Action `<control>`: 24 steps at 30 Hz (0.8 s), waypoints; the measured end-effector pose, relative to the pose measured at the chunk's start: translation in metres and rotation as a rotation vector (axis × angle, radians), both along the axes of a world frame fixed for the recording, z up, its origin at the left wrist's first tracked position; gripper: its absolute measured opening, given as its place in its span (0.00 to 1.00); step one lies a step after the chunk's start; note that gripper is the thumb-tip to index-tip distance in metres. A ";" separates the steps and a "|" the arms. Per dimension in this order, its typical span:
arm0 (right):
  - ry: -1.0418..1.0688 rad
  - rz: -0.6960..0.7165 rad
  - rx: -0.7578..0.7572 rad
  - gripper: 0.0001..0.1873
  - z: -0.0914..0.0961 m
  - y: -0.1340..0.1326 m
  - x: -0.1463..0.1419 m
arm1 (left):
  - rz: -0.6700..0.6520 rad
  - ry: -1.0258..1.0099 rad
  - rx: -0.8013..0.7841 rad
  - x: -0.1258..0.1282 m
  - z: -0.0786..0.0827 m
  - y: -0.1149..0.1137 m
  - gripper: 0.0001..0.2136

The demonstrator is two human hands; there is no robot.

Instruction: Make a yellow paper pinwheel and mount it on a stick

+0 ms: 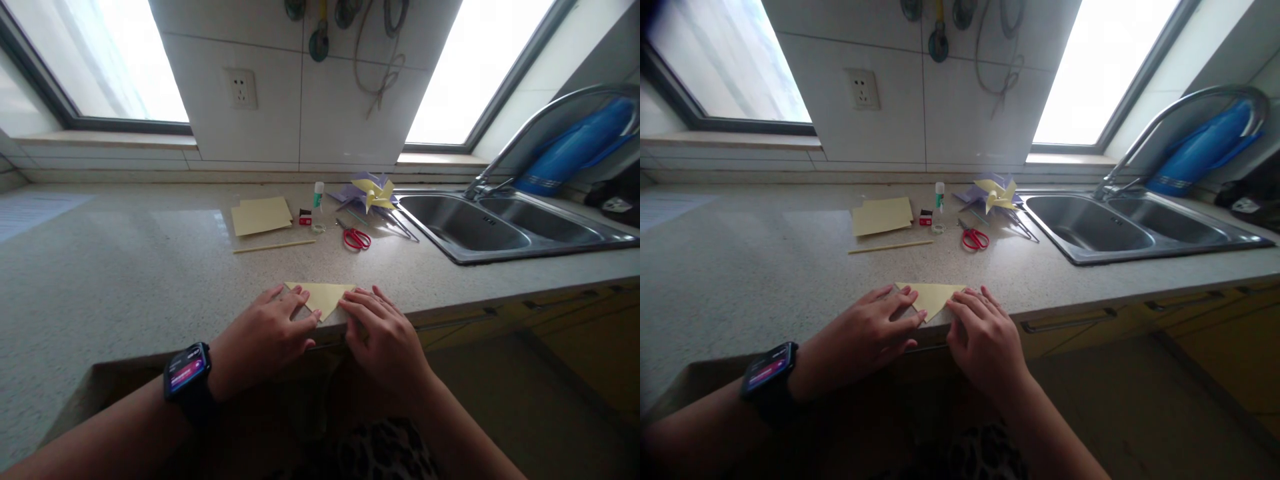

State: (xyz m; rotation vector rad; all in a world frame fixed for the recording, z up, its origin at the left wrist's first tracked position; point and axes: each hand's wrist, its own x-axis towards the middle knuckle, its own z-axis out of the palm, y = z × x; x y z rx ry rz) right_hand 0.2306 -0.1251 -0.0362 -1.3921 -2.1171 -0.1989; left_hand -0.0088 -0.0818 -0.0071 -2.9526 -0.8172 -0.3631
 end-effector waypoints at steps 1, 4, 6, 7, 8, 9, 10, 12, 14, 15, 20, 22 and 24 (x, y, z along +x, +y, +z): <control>-0.004 -0.010 -0.006 0.17 0.001 0.000 0.001 | -0.003 0.000 -0.001 -0.001 0.000 0.000 0.17; -0.017 -0.046 -0.022 0.18 0.002 0.000 0.003 | -0.002 0.003 -0.016 -0.001 0.002 -0.001 0.19; -0.026 -0.069 -0.030 0.18 0.002 0.000 0.004 | 0.000 0.010 -0.038 -0.002 0.002 -0.001 0.20; -0.031 -0.077 -0.034 0.18 0.002 0.000 0.004 | 0.003 0.015 -0.048 -0.002 0.002 -0.001 0.21; -0.036 -0.083 -0.039 0.18 0.002 0.000 0.005 | 0.006 0.020 -0.054 -0.002 0.002 -0.001 0.22; -0.042 -0.087 -0.044 0.18 0.002 0.000 0.005 | 0.012 0.023 -0.057 -0.003 0.001 -0.001 0.23; -0.046 -0.090 -0.049 0.19 0.002 0.000 0.005 | 0.018 0.026 -0.058 -0.004 0.000 -0.001 0.24; -0.052 -0.097 -0.057 0.19 0.002 0.000 0.005 | 0.025 0.026 -0.057 -0.005 -0.001 0.000 0.26; -0.054 -0.105 -0.064 0.18 0.004 0.000 0.005 | 0.021 0.024 -0.059 -0.007 -0.002 0.000 0.27; -0.055 -0.108 -0.068 0.18 0.005 0.001 0.005 | 0.020 0.025 -0.060 -0.008 -0.002 0.000 0.28; -0.066 -0.097 -0.087 0.15 0.013 0.011 0.010 | 0.028 0.048 -0.058 -0.009 -0.002 -0.001 0.33; -0.083 -0.049 -0.094 0.16 0.016 0.019 0.013 | 0.033 0.064 -0.061 -0.010 -0.002 -0.002 0.34; -0.108 0.028 -0.102 0.18 0.018 0.028 0.016 | 0.033 0.077 -0.069 -0.010 -0.001 -0.002 0.34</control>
